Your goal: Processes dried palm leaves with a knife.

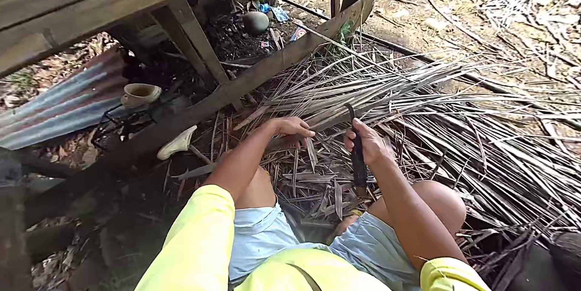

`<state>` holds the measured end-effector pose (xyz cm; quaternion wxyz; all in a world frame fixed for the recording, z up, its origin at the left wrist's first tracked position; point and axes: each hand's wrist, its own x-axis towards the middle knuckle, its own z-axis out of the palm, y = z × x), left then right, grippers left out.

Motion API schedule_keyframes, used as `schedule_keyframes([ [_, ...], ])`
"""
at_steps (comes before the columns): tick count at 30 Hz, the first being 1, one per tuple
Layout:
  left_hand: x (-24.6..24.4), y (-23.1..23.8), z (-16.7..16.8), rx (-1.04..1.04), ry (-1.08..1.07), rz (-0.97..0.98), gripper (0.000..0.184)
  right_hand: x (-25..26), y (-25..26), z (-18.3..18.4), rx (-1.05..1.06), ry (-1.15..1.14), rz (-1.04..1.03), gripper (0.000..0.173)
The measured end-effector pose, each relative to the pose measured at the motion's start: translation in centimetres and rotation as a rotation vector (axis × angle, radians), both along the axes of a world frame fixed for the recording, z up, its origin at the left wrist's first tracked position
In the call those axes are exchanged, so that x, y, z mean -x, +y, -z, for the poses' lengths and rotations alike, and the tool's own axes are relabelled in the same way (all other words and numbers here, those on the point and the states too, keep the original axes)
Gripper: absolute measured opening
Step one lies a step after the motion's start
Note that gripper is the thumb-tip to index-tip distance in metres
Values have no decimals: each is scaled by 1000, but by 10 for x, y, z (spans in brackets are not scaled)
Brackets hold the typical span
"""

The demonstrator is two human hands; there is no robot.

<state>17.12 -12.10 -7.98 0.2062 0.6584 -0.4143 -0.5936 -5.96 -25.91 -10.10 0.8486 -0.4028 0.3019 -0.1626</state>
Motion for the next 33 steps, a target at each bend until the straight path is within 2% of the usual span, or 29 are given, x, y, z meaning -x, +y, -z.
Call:
schedule_keyframes([
  [3, 8, -22, 3, 29, 12, -5, 37, -8, 5, -6, 57, -14, 12, 27],
  [10, 12, -48, -14, 131, -253, -98, 30, -9, -7, -11, 332, 33, 87, 39],
  [14, 3, -46, -12, 88, -299, -30, 21, -8, -23, -12, 226, 3, 128, 26],
  [16, 0, -43, -12, 69, -282, 7, 22, -3, -29, -13, 120, -67, 176, 33],
  [19, 11, -45, -17, 87, -201, -13, 45, -1, -30, -12, 81, -116, 143, 40],
  [22, 27, -53, -16, 173, -139, -44, 38, -6, -21, -7, 95, -72, 87, 38],
  [25, 34, -63, -15, 221, -155, -94, 34, -6, -18, -7, 223, 40, 58, 31],
  [29, 39, -68, -13, 252, -203, -149, 30, 2, -17, -7, 481, 115, -16, 45],
  [33, 45, -70, -11, 227, -288, -129, 29, 7, -15, -6, 582, 184, -123, 51],
])
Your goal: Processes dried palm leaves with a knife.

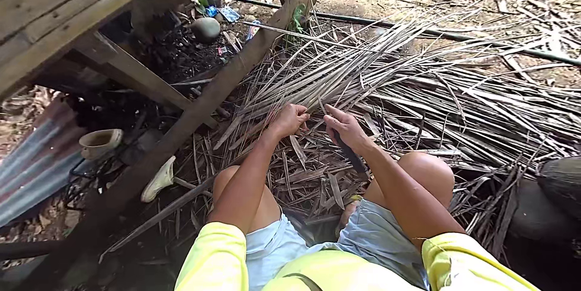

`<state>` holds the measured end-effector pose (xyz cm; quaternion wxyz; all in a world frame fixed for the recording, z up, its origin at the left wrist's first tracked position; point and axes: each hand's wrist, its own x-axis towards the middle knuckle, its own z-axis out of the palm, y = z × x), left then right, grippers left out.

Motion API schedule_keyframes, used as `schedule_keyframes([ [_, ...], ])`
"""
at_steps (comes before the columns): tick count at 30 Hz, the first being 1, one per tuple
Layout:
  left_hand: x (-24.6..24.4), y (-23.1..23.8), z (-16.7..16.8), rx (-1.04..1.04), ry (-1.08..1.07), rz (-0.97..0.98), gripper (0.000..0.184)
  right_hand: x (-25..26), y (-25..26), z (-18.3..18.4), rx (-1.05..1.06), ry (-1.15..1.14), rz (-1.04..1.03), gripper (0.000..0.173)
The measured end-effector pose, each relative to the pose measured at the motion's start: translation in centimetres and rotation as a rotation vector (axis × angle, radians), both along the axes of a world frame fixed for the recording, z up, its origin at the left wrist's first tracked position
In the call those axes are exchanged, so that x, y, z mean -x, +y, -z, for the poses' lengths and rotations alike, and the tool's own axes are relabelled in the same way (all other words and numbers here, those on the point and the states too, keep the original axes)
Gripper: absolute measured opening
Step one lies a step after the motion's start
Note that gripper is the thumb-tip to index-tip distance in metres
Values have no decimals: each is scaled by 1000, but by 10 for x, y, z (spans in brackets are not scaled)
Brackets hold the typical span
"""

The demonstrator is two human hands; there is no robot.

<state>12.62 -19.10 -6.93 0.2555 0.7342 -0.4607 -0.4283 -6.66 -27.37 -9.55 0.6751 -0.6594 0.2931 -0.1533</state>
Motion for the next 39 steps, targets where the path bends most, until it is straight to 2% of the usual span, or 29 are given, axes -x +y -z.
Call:
schedule_keyframes([
  [6, 5, 2, -1, 50, -280, 27, 30, 2, -1, 6, 33, 21, -47, 56],
  [9, 8, 5, -3, 100, -352, 43, 30, 2, 0, 7, 44, 31, -54, 58],
  [15, 21, 7, -6, 80, -508, 40, 31, -8, 2, 4, -20, 34, 38, 60],
  [18, 22, 8, -6, 73, -513, 44, 32, -13, 1, 6, -20, 26, 44, 59],
  [27, 35, 14, -9, 42, -629, 69, 31, -29, 4, 11, 12, 36, 147, 31],
  [29, 31, 13, -8, 36, -639, 62, 31, -29, 2, 11, 32, 37, 116, 35],
  [32, 15, 12, -7, 68, -590, 24, 31, -25, 1, 8, 61, 19, -3, 56],
  [39, 13, 17, -8, 73, -560, 65, 31, -22, -18, 12, 232, 146, -25, 55],
])
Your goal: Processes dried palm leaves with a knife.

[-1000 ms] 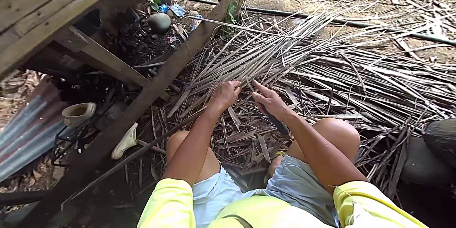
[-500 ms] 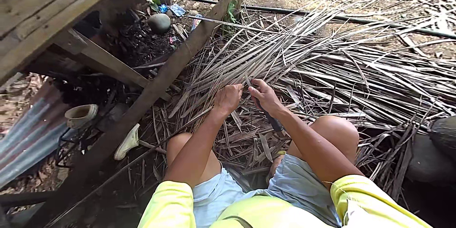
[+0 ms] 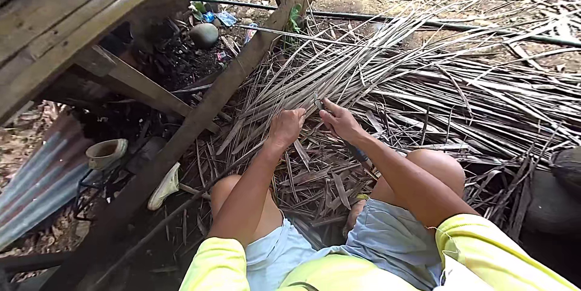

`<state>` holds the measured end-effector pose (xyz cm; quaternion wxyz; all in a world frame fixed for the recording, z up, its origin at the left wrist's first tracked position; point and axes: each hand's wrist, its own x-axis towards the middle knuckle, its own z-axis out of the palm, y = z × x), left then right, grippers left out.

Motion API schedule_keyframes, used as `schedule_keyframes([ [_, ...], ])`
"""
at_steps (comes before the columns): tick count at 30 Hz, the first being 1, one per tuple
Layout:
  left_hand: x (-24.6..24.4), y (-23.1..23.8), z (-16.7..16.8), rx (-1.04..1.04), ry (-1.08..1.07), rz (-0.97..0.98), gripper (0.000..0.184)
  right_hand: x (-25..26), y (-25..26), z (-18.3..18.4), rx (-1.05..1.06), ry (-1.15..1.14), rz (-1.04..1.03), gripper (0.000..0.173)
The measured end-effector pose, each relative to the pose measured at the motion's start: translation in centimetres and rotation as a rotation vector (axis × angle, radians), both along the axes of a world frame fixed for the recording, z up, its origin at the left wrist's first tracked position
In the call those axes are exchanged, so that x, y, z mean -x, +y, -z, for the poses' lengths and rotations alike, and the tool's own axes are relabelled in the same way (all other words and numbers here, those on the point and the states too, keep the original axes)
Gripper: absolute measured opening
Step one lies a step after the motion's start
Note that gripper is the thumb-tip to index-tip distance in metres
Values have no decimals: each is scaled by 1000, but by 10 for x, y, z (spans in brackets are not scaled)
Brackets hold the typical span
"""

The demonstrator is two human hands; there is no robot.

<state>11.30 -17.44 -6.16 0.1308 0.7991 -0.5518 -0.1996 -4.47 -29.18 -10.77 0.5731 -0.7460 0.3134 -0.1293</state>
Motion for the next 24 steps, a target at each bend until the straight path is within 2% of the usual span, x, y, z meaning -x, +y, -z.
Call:
schedule_keyframes([
  [6, -4, -3, -3, -91, 49, -42, 30, 12, -40, -29, 268, 276, 46, 55],
  [10, -4, -6, 0, -69, 0, -26, 31, 16, -54, -35, 328, 316, 57, 54],
  [14, -3, -5, 1, -122, -42, -17, 29, 8, -57, -19, 281, 349, 155, 53],
  [17, -8, 0, 3, -144, -44, -21, 29, 9, -69, -9, 237, 304, 155, 53],
  [20, -21, 6, 1, -150, 25, -23, 32, 18, -89, 1, 189, 168, 202, 51],
  [24, -42, 18, -2, -139, 80, -23, 32, 34, -114, -1, 18, 3, 327, 51],
])
